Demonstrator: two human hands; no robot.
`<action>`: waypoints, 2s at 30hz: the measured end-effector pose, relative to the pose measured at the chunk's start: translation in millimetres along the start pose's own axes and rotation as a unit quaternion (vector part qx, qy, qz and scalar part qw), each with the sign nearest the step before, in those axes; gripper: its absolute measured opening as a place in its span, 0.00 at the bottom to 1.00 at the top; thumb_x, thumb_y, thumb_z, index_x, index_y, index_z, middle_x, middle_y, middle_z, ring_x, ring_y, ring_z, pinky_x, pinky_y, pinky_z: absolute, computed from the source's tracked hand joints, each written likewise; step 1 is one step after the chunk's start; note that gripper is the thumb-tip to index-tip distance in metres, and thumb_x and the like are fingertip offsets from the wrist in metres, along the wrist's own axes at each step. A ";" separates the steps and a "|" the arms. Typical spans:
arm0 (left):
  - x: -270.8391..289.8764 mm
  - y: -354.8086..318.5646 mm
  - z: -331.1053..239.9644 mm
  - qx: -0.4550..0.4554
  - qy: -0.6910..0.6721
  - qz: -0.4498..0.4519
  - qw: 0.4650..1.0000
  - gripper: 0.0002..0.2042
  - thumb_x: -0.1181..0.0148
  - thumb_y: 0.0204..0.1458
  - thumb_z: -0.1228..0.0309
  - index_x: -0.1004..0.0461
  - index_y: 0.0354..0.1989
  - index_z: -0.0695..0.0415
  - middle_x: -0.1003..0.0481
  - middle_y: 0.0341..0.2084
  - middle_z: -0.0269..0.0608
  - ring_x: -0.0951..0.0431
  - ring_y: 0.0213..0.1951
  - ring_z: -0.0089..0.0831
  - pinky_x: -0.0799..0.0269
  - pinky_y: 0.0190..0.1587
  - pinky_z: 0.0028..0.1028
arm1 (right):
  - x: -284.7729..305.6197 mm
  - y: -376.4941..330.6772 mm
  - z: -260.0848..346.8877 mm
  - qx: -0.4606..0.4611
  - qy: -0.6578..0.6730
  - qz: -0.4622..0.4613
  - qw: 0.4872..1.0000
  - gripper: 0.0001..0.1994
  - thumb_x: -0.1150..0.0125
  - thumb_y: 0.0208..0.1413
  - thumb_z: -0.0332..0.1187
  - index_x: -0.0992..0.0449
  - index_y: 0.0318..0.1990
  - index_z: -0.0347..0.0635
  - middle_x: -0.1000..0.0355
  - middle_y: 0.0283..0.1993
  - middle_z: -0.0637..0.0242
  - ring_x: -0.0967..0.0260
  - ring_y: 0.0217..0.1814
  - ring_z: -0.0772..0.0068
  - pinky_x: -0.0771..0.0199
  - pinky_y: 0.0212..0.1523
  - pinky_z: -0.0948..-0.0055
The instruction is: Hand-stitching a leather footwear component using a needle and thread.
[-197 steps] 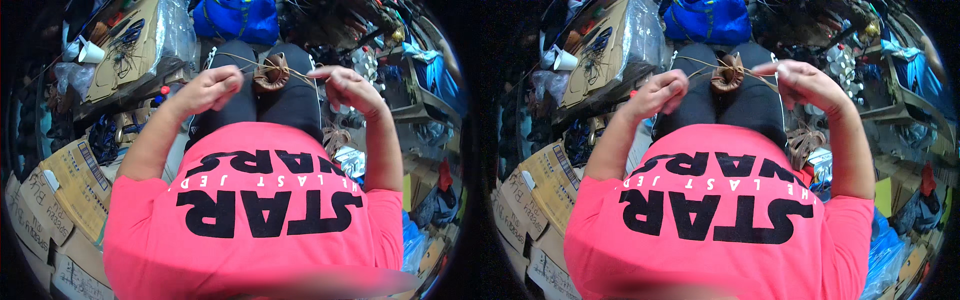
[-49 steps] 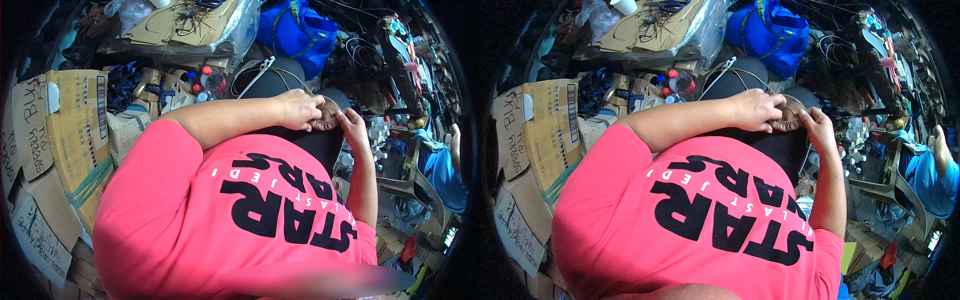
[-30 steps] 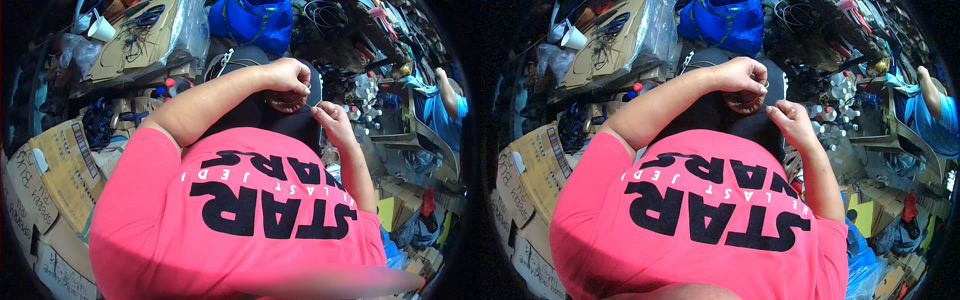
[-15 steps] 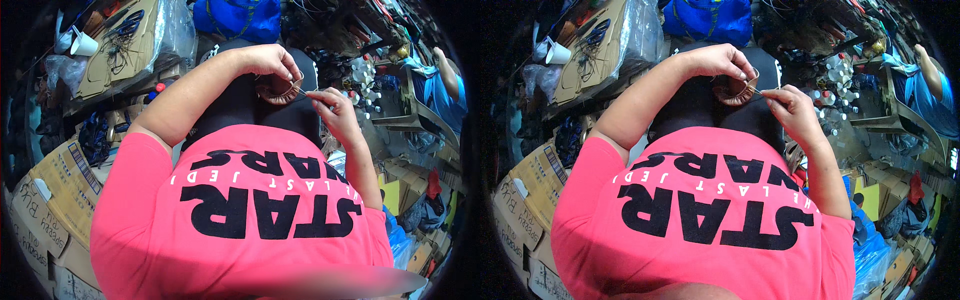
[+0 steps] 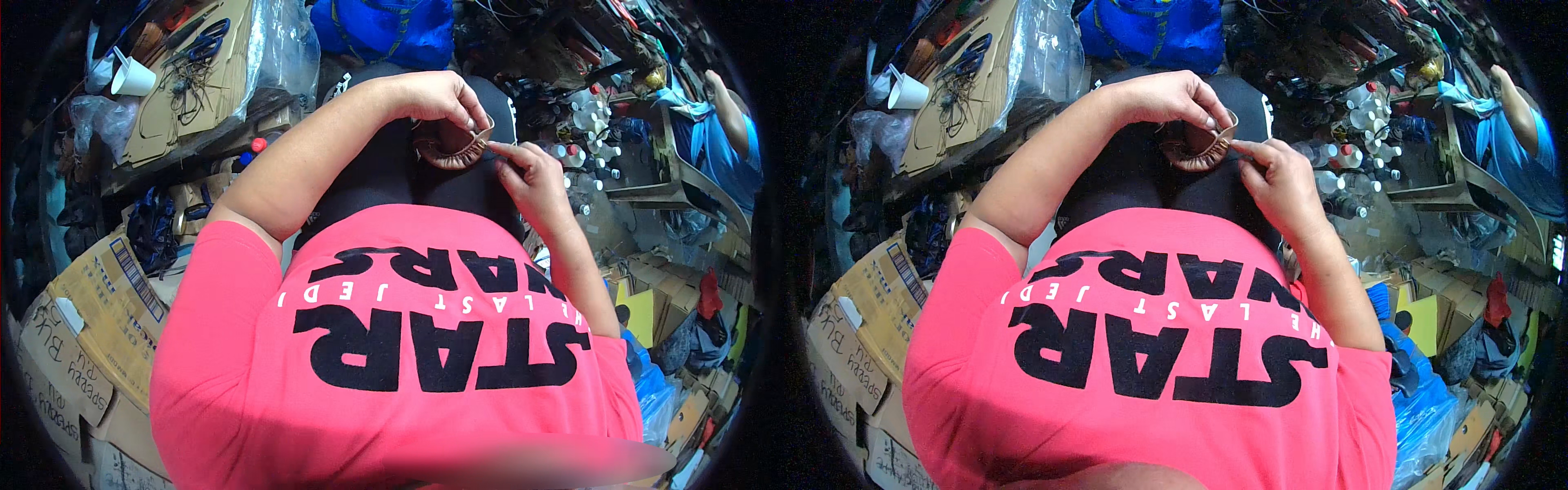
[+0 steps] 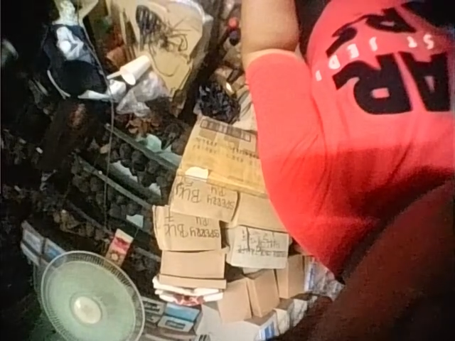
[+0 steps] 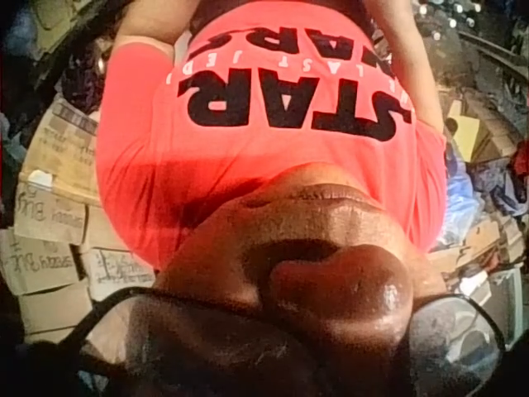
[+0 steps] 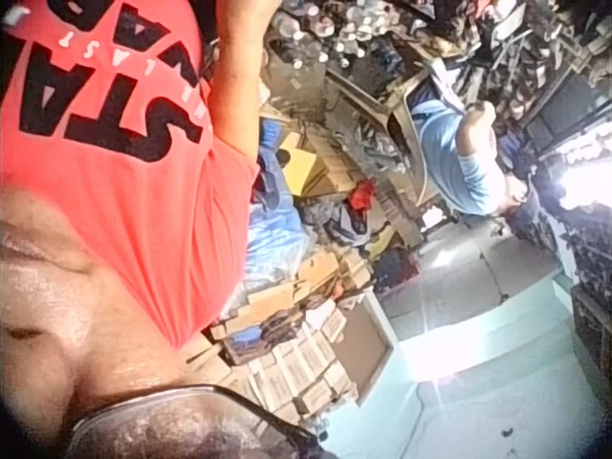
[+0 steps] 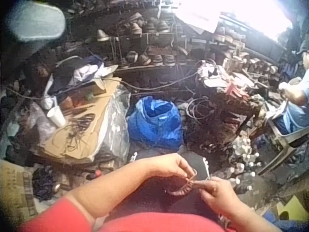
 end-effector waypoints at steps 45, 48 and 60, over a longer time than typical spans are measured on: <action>-16.1 -77.9 -12.3 -0.181 0.301 -0.291 0.890 0.08 0.39 0.44 0.78 0.22 0.35 0.55 0.25 0.29 0.42 0.24 0.35 0.38 0.29 0.37 0.30 | -14.0 3.3 -13.9 0.021 0.070 0.035 0.997 0.14 0.44 0.49 0.23 0.24 0.45 0.44 0.37 0.30 0.59 0.36 0.33 0.60 0.35 0.35 0.69; -13.9 -76.9 -12.4 -0.161 0.359 -0.303 0.868 0.09 0.39 0.43 0.77 0.22 0.35 0.54 0.26 0.27 0.42 0.25 0.33 0.38 0.29 0.35 0.30 | -15.6 1.4 -15.0 0.006 0.081 0.047 0.996 0.15 0.43 0.49 0.24 0.24 0.46 0.46 0.37 0.30 0.59 0.36 0.33 0.61 0.35 0.35 0.69; -0.3 -57.2 -6.7 -0.187 0.264 -0.304 0.896 0.11 0.38 0.43 0.79 0.19 0.34 0.47 0.35 0.24 0.35 0.34 0.31 0.31 0.35 0.36 0.27 | -24.1 19.0 -51.0 -0.026 0.177 0.112 0.977 0.19 0.49 0.49 0.17 0.22 0.44 0.49 0.40 0.32 0.69 0.40 0.37 0.75 0.37 0.43 0.79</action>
Point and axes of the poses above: each hand's wrist, its own y-axis towards the middle knuckle, its own x-axis out of the back of the hand, z = x × y, the point moved 8 cm from there along y, towards the middle knuckle
